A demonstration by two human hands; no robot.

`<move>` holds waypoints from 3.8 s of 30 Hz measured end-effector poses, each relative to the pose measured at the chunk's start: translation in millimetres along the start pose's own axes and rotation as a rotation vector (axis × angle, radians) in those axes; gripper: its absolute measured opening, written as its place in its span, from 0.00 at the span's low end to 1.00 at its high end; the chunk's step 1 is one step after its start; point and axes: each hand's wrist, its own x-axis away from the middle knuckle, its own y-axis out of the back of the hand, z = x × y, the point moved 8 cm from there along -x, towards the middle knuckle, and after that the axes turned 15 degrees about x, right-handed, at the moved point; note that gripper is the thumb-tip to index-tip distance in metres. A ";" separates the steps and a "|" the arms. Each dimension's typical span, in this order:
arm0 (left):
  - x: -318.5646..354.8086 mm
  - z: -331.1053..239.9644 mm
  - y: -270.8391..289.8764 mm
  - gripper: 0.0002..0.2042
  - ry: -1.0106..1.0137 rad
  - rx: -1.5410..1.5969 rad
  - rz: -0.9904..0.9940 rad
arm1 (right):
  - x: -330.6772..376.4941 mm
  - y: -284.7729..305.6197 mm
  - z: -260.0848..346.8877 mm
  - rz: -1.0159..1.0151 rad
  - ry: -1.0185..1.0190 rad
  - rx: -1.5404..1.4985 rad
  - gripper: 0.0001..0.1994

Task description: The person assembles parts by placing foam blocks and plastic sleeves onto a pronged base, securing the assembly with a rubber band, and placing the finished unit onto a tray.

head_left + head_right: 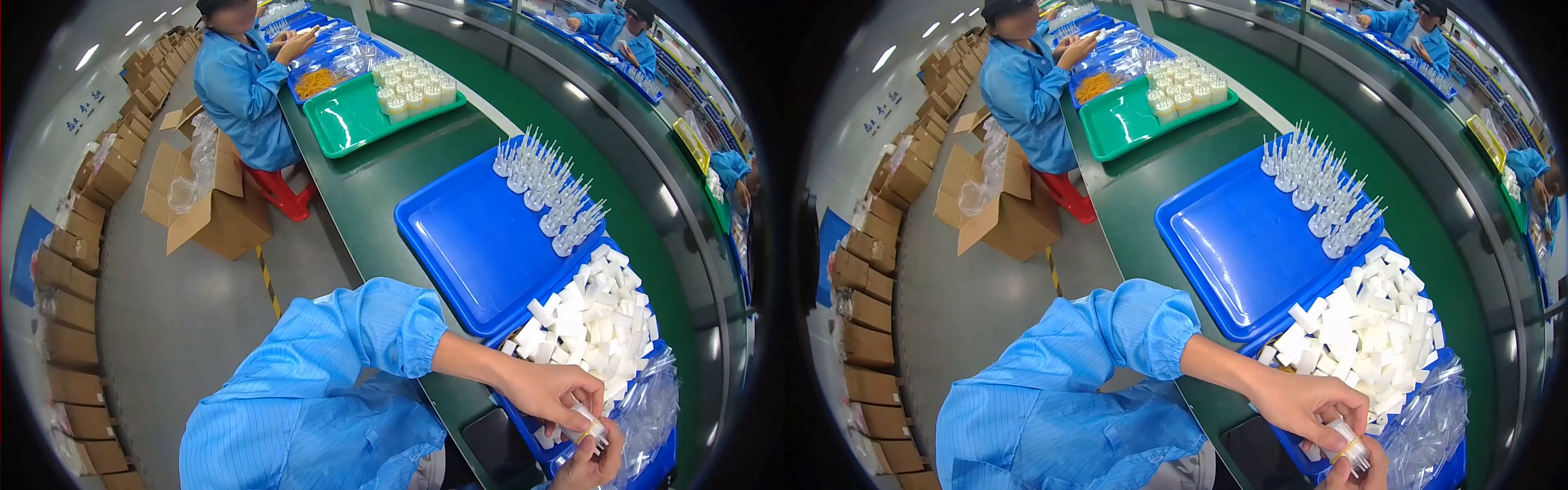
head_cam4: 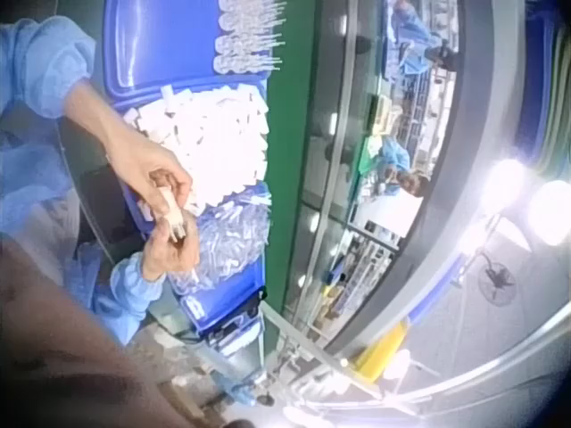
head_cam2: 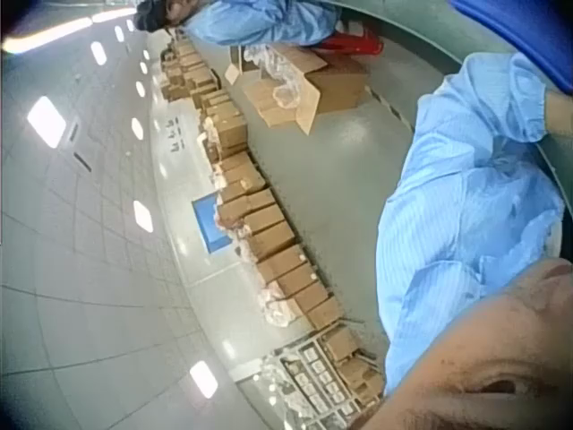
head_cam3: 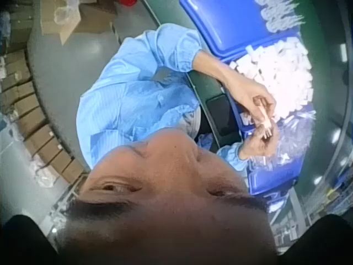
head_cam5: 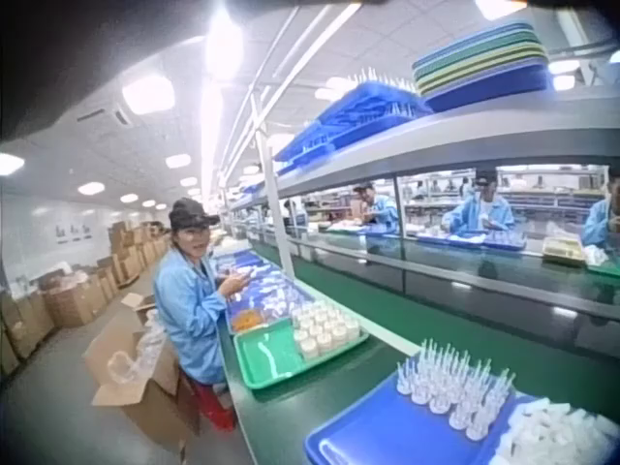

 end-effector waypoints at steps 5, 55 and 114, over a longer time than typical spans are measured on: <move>2.5 3.9 -0.6 0.18 0.081 -0.039 0.020 | 3.4 -9.4 -18.0 0.182 -0.080 -0.028 0.26; 5.1 11.1 12.4 0.31 0.302 0.244 -0.232 | -6.2 -16.4 15.3 -0.037 0.330 0.236 0.36; 406.4 -427.3 284.9 0.29 -0.697 -0.688 -1.625 | -6.2 -39.9 18.2 0.135 0.348 0.540 0.31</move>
